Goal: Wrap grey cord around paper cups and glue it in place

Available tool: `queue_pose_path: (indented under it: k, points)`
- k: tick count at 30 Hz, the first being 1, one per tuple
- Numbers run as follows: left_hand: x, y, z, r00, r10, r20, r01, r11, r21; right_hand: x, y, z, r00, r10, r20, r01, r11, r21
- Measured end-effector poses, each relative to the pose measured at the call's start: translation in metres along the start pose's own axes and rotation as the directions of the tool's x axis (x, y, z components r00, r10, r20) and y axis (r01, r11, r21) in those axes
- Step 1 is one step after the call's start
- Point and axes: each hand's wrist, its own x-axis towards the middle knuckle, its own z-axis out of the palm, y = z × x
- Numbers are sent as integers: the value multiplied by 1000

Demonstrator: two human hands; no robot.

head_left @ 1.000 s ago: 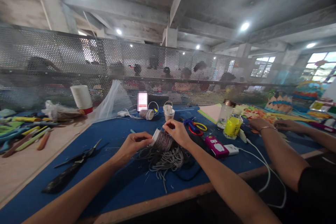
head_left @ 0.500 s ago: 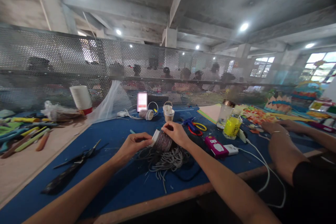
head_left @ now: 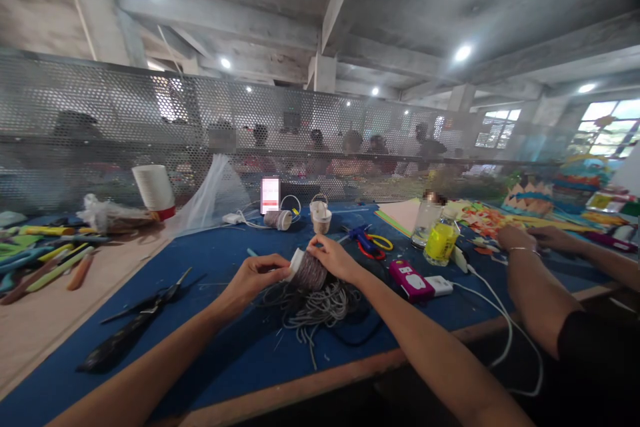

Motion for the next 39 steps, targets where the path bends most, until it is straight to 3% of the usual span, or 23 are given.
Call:
queue_pose_path:
  k: [6,15,23,30,39]
  points:
    - [-1,1,0,1000,5,15,-5,999,-38,1,1,1,1000,-4,9,3,999,34]
    - [1,-6,-3,999,-52,3,51,989,-139,-1,-7,4,994,-60,-90,53,995,-80]
    - [2,-10,-3,995,-98,11,98,968,-232,-13,-29,6,984,-157,-85,114,919,-378]
    - [3,-10,-2,996,-84,-18,79,977,-199,-15,-33,9,976,-203,-84,129,840,-528]
    - [1,-3,0,994,-92,-55,84,989,-125,-16,-37,8,957,-269,-112,162,811,-562]
